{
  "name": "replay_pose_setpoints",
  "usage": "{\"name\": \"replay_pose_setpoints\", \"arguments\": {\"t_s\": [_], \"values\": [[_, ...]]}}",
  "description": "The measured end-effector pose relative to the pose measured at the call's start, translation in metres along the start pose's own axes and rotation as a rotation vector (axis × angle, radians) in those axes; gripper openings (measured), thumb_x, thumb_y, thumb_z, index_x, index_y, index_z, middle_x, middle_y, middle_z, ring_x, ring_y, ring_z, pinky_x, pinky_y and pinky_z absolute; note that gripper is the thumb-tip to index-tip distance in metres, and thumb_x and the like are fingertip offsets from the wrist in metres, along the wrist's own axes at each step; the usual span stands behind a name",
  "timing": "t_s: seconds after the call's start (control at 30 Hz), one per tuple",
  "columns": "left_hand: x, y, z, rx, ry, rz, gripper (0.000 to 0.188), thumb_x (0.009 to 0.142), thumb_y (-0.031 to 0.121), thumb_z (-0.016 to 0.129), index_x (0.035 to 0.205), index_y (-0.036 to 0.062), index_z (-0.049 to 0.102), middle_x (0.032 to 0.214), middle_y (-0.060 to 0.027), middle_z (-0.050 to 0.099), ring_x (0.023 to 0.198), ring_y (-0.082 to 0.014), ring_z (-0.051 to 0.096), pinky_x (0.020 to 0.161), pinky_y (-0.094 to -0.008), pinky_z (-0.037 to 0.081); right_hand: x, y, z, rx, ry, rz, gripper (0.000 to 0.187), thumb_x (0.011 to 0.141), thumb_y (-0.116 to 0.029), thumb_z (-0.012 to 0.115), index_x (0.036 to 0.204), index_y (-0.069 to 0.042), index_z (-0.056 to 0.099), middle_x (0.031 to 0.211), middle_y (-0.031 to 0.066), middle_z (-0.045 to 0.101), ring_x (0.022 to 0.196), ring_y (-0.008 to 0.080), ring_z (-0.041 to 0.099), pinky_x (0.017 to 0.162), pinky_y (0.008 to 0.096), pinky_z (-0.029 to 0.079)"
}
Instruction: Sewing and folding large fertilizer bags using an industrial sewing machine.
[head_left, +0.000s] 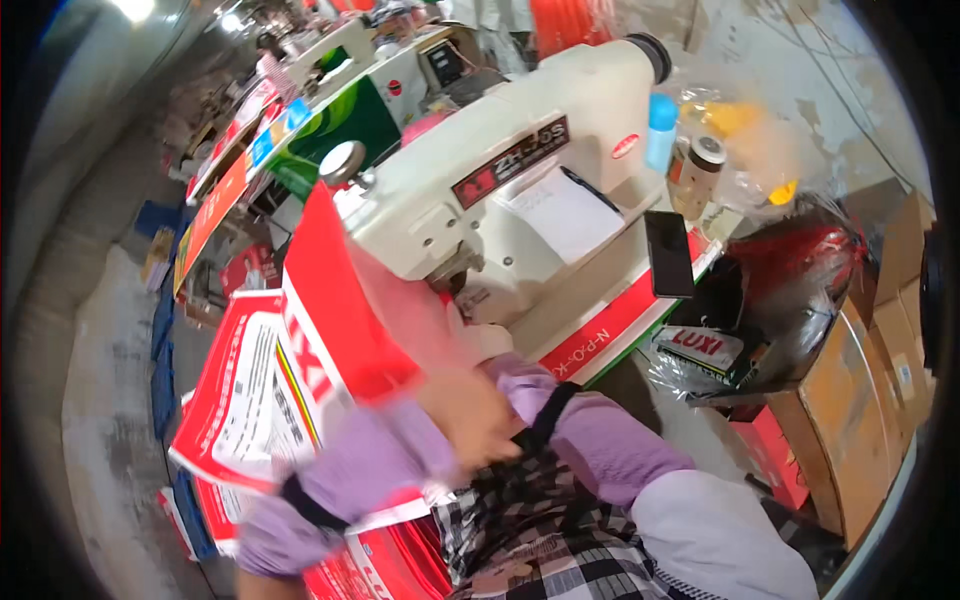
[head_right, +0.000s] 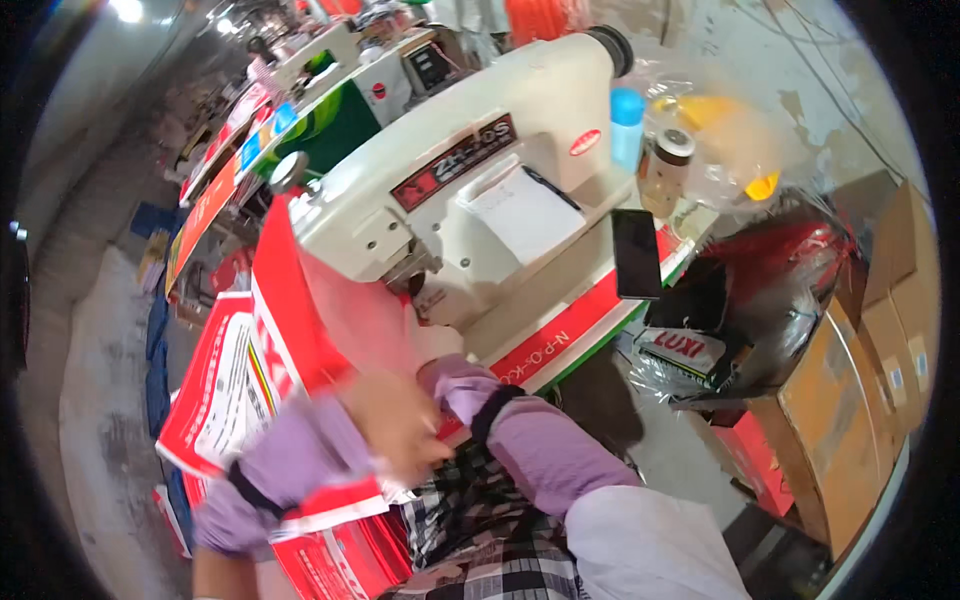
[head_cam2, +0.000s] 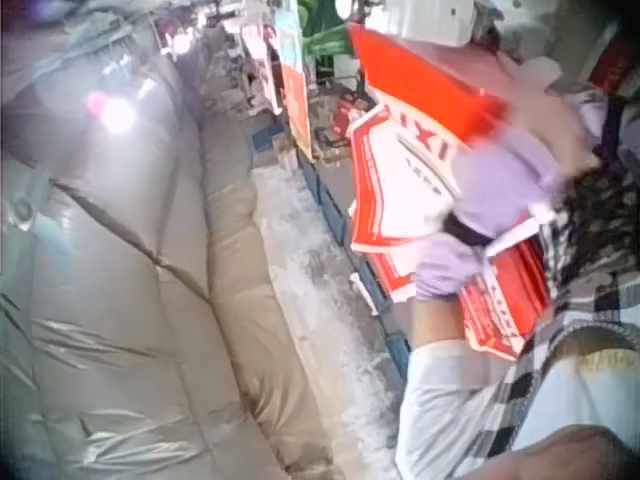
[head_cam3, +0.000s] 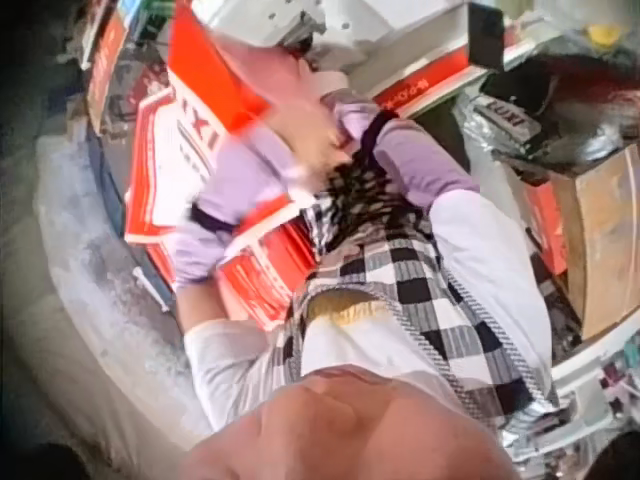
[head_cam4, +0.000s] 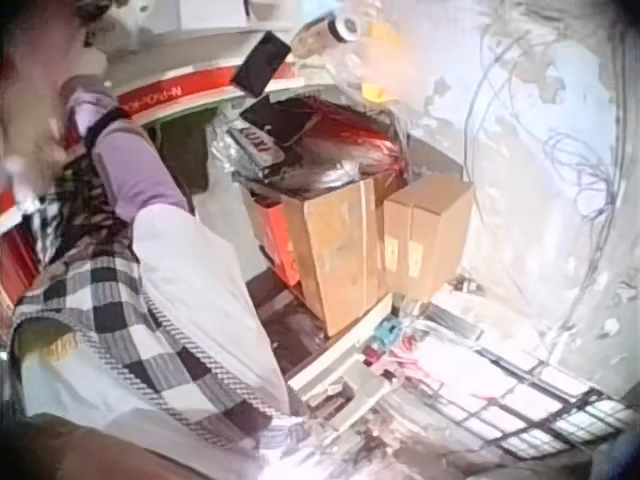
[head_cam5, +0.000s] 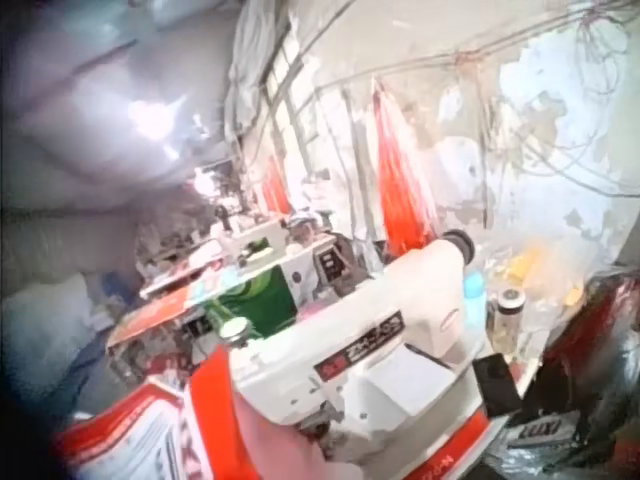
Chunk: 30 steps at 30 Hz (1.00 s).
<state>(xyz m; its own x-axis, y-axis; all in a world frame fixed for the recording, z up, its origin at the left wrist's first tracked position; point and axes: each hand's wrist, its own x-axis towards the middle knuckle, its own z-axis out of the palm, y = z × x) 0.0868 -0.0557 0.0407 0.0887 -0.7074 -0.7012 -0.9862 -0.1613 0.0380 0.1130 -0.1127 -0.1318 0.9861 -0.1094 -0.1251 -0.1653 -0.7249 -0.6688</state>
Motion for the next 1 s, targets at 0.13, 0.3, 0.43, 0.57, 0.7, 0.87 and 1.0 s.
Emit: {"name": "replay_pose_setpoints", "arguments": {"t_s": [0.13,0.3,0.43,0.57,0.7,0.87,1.0], "values": [[-0.011,-0.039,-0.032,-0.047,-0.1,-0.399,0.031,0.084,0.042,0.064,0.087,0.0122,0.069,0.075,-0.0076,0.068,0.067,-0.0227,0.066,0.062,-0.0403,0.051,-0.017,0.045,-0.014,-0.011,-0.051,0.102,0.061,0.086,-0.02,0.05,0.14,-0.002,0.029,0.095,0.0245,0.066,0.086,0.0379,0.066,0.076,0.0493,0.051],[0.037,0.111,0.109,-0.135,0.313,-0.151,0.016,0.079,0.016,0.057,0.07,0.0138,0.069,0.064,-0.0071,0.065,0.062,-0.0265,0.067,0.051,-0.0397,0.054,-0.047,0.047,-0.005,0.114,-0.181,0.033,0.07,0.085,-0.025,0.051,0.144,-0.003,0.022,0.095,0.0279,0.064,0.087,0.0445,0.063,0.079,0.052,0.049],[0.043,0.095,0.089,-0.273,0.285,0.003,0.014,0.077,0.021,0.062,0.073,0.0111,0.071,0.075,-0.0095,0.068,0.073,-0.0265,0.069,0.059,-0.0388,0.054,-0.075,0.036,-0.004,0.075,-0.209,0.122,0.076,0.085,-0.027,0.049,0.148,-0.007,0.011,0.091,0.0274,0.065,0.086,0.0422,0.064,0.078,0.0515,0.049],[0.009,0.068,0.032,-0.031,0.317,0.274,0.019,0.079,0.027,0.06,0.084,0.0103,0.069,0.076,-0.0087,0.068,0.076,-0.0267,0.068,0.064,-0.0387,0.054,-0.113,0.044,-0.031,-0.021,-0.324,0.15,0.081,0.082,-0.027,0.05,0.149,-0.008,0.009,0.084,0.0239,0.066,0.076,0.0423,0.064,0.068,0.052,0.049],[-0.074,-0.007,-0.009,0.14,0.291,0.102,0.024,0.08,0.028,0.058,0.096,0.0111,0.066,0.08,-0.0094,0.068,0.08,-0.0252,0.067,0.07,-0.0394,0.053,-0.125,0.037,-0.028,-0.157,-0.146,0.066,0.079,0.083,-0.02,0.051,0.149,-0.007,0.011,0.075,0.0196,0.066,0.068,0.037,0.065,0.06,0.0483,0.049],[-0.056,0.006,0.017,0.025,0.295,-0.031,0.033,0.082,0.029,0.055,0.11,0.0122,0.063,0.085,-0.0103,0.067,0.086,-0.0234,0.066,0.078,-0.0403,0.052,-0.004,0.054,-0.012,-0.273,-0.127,0.01,0.064,0.089,-0.02,0.045,0.147,-0.007,0.021,0.085,0.0183,0.068,0.075,0.0362,0.067,0.062,0.0473,0.052],[0.017,0.126,0.055,-0.146,0.209,-0.044,0.042,0.084,0.03,0.053,0.122,0.013,0.06,0.089,-0.011,0.067,0.091,-0.022,0.064,0.084,-0.0409,0.05,0.019,0.021,-0.009,-0.146,-0.075,0.065,0.063,0.089,-0.025,0.043,0.146,-0.007,0.023,0.093,0.0196,0.068,0.083,0.0347,0.068,0.066,0.048,0.053]]}}
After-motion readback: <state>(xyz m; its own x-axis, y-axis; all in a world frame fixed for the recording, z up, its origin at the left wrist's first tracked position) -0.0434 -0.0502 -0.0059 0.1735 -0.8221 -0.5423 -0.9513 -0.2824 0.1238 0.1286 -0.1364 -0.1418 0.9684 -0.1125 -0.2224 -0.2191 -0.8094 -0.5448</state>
